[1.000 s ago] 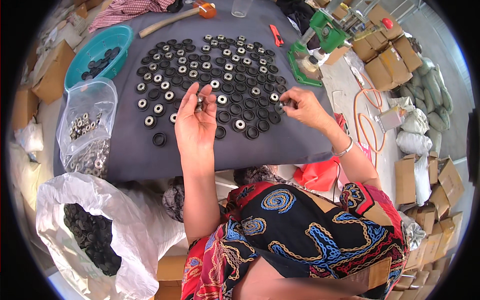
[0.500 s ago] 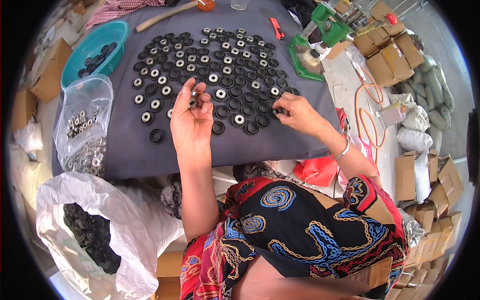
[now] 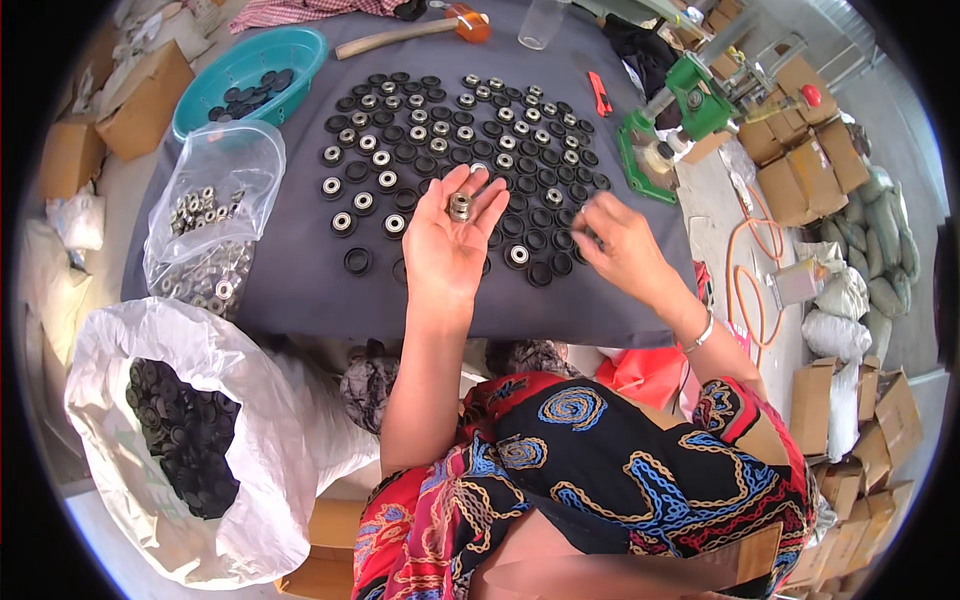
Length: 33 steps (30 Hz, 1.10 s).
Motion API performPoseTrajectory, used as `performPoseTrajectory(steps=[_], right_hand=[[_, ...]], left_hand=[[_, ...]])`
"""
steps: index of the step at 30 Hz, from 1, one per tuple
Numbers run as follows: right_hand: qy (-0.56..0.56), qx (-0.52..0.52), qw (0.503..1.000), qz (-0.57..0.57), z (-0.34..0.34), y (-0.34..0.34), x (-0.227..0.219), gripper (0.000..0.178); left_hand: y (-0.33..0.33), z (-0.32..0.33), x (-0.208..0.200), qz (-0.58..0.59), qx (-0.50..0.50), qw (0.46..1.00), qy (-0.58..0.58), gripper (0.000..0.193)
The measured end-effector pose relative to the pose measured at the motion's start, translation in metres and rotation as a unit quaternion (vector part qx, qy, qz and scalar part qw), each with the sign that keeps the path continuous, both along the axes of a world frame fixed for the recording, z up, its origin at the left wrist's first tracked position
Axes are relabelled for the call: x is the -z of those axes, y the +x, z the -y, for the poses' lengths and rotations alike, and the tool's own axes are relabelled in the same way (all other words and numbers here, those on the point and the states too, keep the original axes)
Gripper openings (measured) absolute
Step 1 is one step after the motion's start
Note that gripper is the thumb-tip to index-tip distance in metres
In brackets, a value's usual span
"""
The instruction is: The person inserts metal bearings into circular plastic rings on a table by hand, taps the bearings into the rings using a mallet, and places plastic caps over the assemblies.
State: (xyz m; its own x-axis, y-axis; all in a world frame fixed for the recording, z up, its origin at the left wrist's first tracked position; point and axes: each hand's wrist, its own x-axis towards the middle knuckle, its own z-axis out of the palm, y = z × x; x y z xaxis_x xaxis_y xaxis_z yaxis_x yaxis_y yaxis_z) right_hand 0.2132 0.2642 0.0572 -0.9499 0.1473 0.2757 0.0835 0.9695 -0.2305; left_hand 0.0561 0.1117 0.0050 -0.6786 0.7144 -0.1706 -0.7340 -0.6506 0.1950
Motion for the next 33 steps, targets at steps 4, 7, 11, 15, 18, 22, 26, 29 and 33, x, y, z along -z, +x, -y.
performPoseTrajectory(steps=[4,7,11,15,18,22,26,29,33], right_hand=[[-0.067,-0.114,0.988,-0.073,0.028,-0.049,-0.014,0.024],[-0.056,-0.133,0.988,-0.053,0.034,-0.077,0.000,0.026],[-0.033,-0.135,0.990,-0.007,0.034,-0.086,0.004,0.025],[-0.023,-0.153,0.988,-0.024,0.030,-0.086,0.009,0.023],[0.018,-0.185,0.981,-0.056,0.023,-0.080,0.009,0.015],[-0.150,-0.102,0.980,-0.083,-0.006,-0.056,-0.017,0.020],[-0.218,0.056,0.972,-0.070,-0.044,-0.010,-0.018,0.018],[-0.178,0.083,0.980,0.004,-0.052,0.016,-0.001,0.018],[-0.112,0.056,0.991,0.041,-0.057,0.030,0.023,0.022]], left_hand=[[0.002,0.001,0.001,-0.015,0.026,1.000,-0.004,0.040],[0.003,-0.001,0.004,-0.019,0.042,0.999,-0.027,0.039],[0.002,-0.001,0.007,-0.026,0.034,0.998,-0.045,0.038],[0.002,-0.003,0.014,-0.049,0.040,0.997,-0.040,0.039],[0.005,-0.008,0.015,-0.055,0.049,0.996,-0.041,0.039],[0.007,-0.005,-0.001,-0.024,0.069,0.997,0.009,0.041],[-0.003,0.001,0.001,-0.021,0.028,0.999,0.018,0.040],[-0.005,0.003,-0.002,-0.019,0.004,1.000,-0.003,0.038],[-0.001,-0.004,0.001,-0.031,0.016,0.999,-0.005,0.036]])
